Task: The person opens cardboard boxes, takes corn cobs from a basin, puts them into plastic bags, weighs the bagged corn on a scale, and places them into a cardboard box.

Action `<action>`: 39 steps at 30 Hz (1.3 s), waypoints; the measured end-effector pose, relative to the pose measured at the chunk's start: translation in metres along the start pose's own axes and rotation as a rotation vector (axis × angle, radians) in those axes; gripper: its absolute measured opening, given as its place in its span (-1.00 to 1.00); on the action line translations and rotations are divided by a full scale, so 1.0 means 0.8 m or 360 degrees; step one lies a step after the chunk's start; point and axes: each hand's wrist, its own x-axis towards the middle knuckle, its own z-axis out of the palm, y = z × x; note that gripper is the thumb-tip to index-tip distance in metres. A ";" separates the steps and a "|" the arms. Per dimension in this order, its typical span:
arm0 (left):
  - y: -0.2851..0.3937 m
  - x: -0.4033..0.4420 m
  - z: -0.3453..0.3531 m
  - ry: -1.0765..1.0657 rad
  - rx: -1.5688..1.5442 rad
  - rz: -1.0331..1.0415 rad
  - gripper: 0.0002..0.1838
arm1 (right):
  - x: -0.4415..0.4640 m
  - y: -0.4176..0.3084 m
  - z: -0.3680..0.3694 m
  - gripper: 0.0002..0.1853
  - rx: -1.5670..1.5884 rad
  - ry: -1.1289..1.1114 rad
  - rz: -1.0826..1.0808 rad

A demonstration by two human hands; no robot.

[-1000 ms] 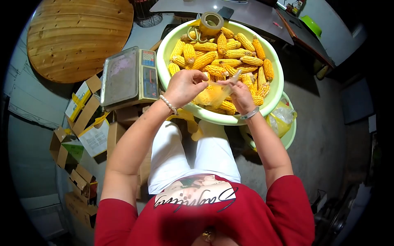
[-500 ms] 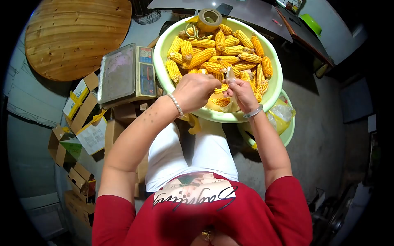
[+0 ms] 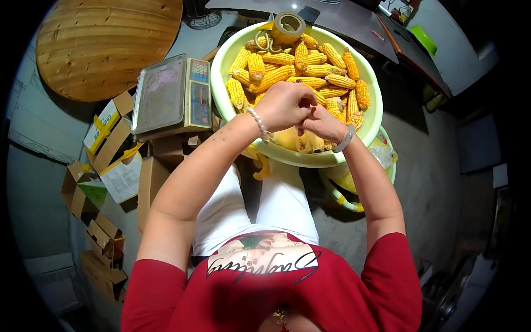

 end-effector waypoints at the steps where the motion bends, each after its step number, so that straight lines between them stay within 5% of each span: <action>1: -0.002 -0.004 0.002 0.0174 -0.0104 0.0003 -0.71 | 0.002 0.004 -0.005 -0.82 -0.0063 -0.0020 0.0012; 3: -0.015 -0.013 0.011 0.0522 -0.0316 0.0011 -0.62 | 0.003 0.006 -0.013 -0.77 -0.0192 -0.0059 0.0040; 4: -0.035 -0.016 0.015 0.0520 -0.0375 -0.0039 -0.37 | 0.001 0.001 -0.006 -0.70 -0.0162 0.0039 0.0112; 8: -0.064 -0.039 0.060 0.0268 -0.0531 -0.0184 -0.19 | 0.005 0.007 -0.002 -0.65 0.0118 0.0160 0.0064; 17: -0.105 -0.034 0.086 -0.0085 -0.0880 -0.0368 -0.64 | -0.007 0.015 -0.010 -0.69 0.0584 0.0033 0.0054; 18: -0.113 -0.036 0.091 -0.0072 -0.1221 -0.0367 -0.74 | -0.007 0.019 -0.014 -0.71 0.0680 -0.0020 0.0070; 21: -0.094 -0.040 0.081 0.0112 -0.1291 -0.0677 -0.79 | -0.007 0.022 -0.019 -0.75 0.0604 -0.0011 0.0103; 28: -0.099 -0.041 0.072 0.0049 -0.1612 -0.0484 -0.70 | -0.006 0.022 -0.025 -0.84 0.0650 0.0092 0.0103; 31: -0.103 -0.039 0.074 -0.0061 -0.1579 -0.0465 -0.67 | -0.004 0.025 -0.021 -0.84 0.0331 0.0104 0.0079; 34: -0.108 -0.036 0.069 -0.0001 -0.2046 -0.0651 -0.65 | -0.002 0.024 -0.010 -0.86 -0.0228 0.0181 -0.0213; 37: -0.098 -0.033 0.063 0.0027 -0.1802 -0.0991 -0.61 | 0.002 0.026 0.004 -0.89 -0.1622 0.0505 -0.0946; 39: -0.100 -0.032 0.064 -0.0026 -0.1694 -0.0846 -0.57 | 0.005 0.027 0.010 -0.87 -0.1812 0.0572 -0.1134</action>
